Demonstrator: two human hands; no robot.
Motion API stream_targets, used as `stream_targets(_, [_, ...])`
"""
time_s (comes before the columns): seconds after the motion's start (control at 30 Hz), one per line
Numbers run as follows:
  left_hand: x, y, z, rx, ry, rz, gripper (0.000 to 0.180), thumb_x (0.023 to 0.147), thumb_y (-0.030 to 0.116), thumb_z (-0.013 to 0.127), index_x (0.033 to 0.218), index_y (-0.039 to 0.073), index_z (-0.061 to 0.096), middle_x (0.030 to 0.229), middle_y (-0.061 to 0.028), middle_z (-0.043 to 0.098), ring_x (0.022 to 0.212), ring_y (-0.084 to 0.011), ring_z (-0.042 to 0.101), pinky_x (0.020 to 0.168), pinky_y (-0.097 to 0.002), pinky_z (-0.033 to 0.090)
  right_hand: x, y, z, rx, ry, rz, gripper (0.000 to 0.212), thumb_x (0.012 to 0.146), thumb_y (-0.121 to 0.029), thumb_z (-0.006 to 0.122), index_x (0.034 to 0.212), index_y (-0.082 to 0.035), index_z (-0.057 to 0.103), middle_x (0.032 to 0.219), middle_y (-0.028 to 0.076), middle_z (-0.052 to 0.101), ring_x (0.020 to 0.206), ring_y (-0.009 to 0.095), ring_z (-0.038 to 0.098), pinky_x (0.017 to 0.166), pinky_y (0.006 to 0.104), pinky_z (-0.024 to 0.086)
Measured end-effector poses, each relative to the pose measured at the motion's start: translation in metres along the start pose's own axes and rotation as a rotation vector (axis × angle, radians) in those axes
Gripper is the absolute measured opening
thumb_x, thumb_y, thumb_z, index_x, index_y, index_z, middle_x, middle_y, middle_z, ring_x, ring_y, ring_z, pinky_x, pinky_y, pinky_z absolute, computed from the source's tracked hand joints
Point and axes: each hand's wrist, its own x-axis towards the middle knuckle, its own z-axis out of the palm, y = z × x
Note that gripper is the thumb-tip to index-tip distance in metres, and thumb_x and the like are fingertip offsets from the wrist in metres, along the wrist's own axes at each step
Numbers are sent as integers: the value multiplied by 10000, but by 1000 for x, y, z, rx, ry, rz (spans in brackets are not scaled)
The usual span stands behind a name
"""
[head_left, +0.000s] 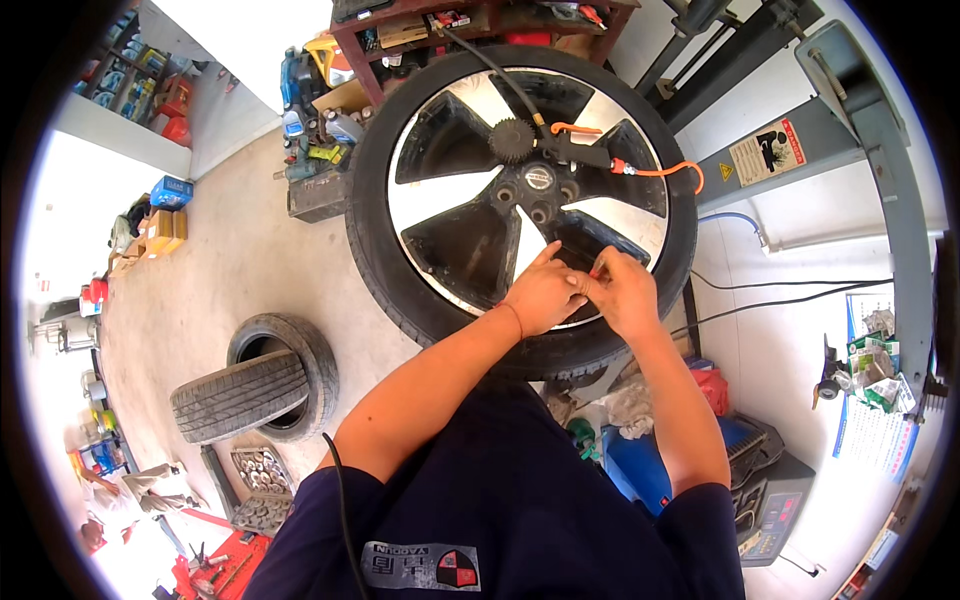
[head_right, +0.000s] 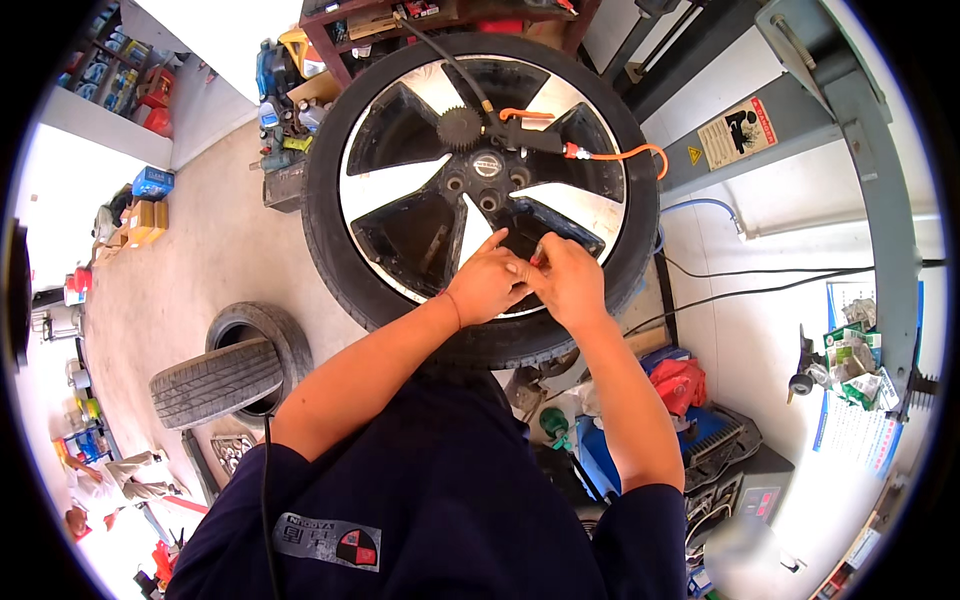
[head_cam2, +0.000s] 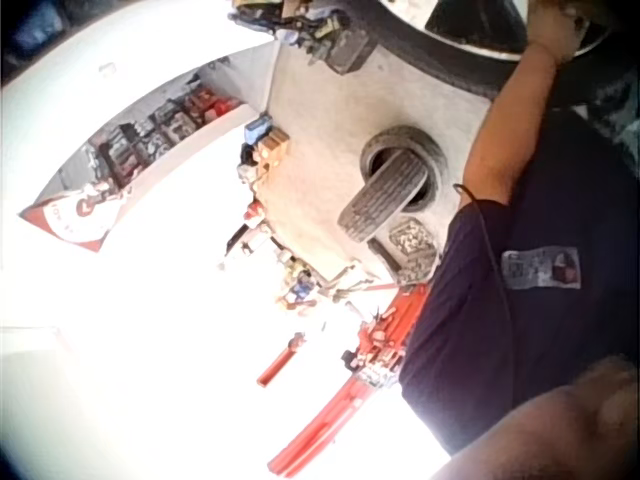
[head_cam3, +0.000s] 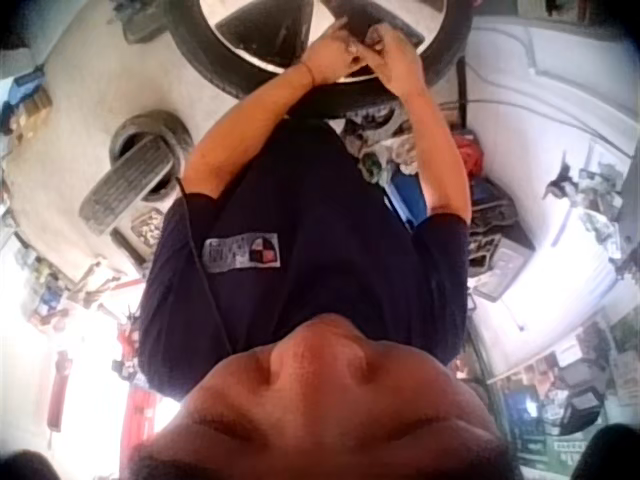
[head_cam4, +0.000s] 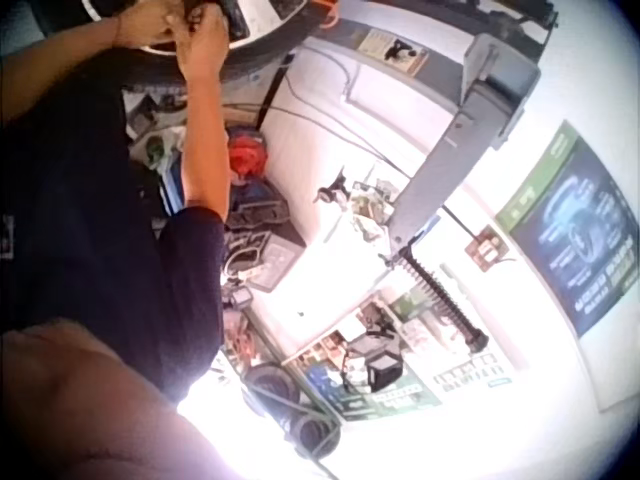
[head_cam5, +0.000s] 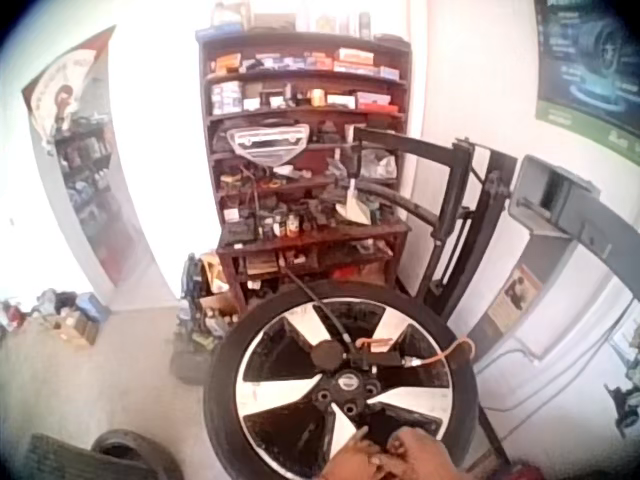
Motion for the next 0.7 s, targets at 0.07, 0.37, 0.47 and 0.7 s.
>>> stream_targets(0.07, [-1, -2, -3, 31, -38, -3, 120, 879, 214, 673, 868, 118, 744, 866, -37, 693, 949, -214, 641, 1227, -471, 257, -8, 2, 8, 258, 54, -81, 244, 884, -239, 758, 949, -39, 635, 884, 117, 677, 824, 263, 668, 729, 358, 527])
stream_targets(0.37, [1, -5, 7, 19, -13, 31, 207, 912, 261, 636, 783, 126, 726, 778, -48, 670, 902, -230, 636, 1213, -475, 267, -13, 7, 4, 549, 71, -140, 283, 861, -260, 767, 919, -48, 589, 846, 86, 658, 847, 279, 652, 725, 381, 521])
stream_targets(0.47, [-1, -9, 9, 71, -9, 56, 201, 903, 255, 647, 781, 111, 715, 780, -54, 670, 897, -243, 637, 1197, -488, 292, -9, 10, -2, 267, -7, -78, 249, 896, -234, 730, 993, -48, 594, 902, 109, 646, 866, 295, 649, 750, 385, 519])
stream_targets(0.7, [-1, -9, 12, 17, 0, 91, 97, 878, 190, 669, 848, 116, 723, 783, -42, 658, 895, -233, 635, 1206, -501, 275, -15, 27, 10, 284, 35, -242, 353, 862, -300, 766, 1044, -52, 592, 945, 103, 648, 894, 293, 638, 783, 371, 514])
